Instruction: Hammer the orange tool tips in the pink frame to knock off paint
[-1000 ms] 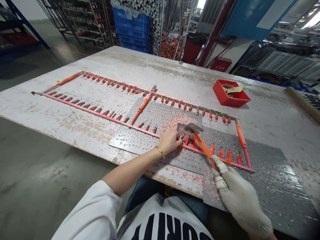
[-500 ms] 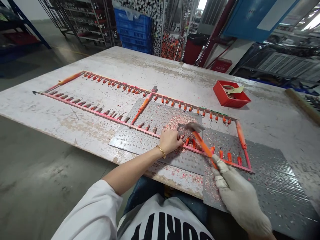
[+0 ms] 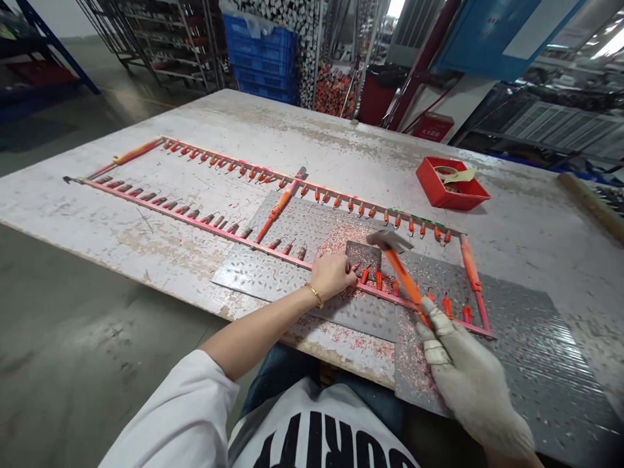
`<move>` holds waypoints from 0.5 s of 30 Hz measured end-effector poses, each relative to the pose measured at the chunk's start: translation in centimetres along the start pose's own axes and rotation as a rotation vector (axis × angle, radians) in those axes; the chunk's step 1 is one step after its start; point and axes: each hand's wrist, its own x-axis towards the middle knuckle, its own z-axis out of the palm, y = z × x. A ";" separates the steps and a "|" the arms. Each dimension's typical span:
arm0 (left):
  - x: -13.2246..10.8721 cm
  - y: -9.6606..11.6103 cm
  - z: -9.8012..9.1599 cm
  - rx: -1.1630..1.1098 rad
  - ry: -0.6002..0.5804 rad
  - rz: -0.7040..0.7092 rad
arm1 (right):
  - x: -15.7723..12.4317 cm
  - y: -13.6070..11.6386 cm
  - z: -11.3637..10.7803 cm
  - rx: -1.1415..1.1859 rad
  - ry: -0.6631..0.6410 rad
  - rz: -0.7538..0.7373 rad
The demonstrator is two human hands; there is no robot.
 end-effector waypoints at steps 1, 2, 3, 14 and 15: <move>0.0 0.0 0.0 0.004 0.003 0.000 | 0.0 -0.1 -0.2 0.010 0.016 0.012; 0.1 0.0 0.0 0.007 0.004 0.003 | 0.0 -0.2 -0.2 -0.001 0.004 0.017; 0.1 0.0 0.0 0.009 0.005 0.004 | 0.0 -0.3 0.1 -0.034 -0.030 0.013; 0.0 0.0 0.1 -0.007 0.013 0.007 | -0.2 -0.1 0.3 0.033 -0.046 0.010; 0.0 0.0 0.0 -0.008 0.011 0.002 | -0.3 -0.2 0.1 0.042 -0.035 0.029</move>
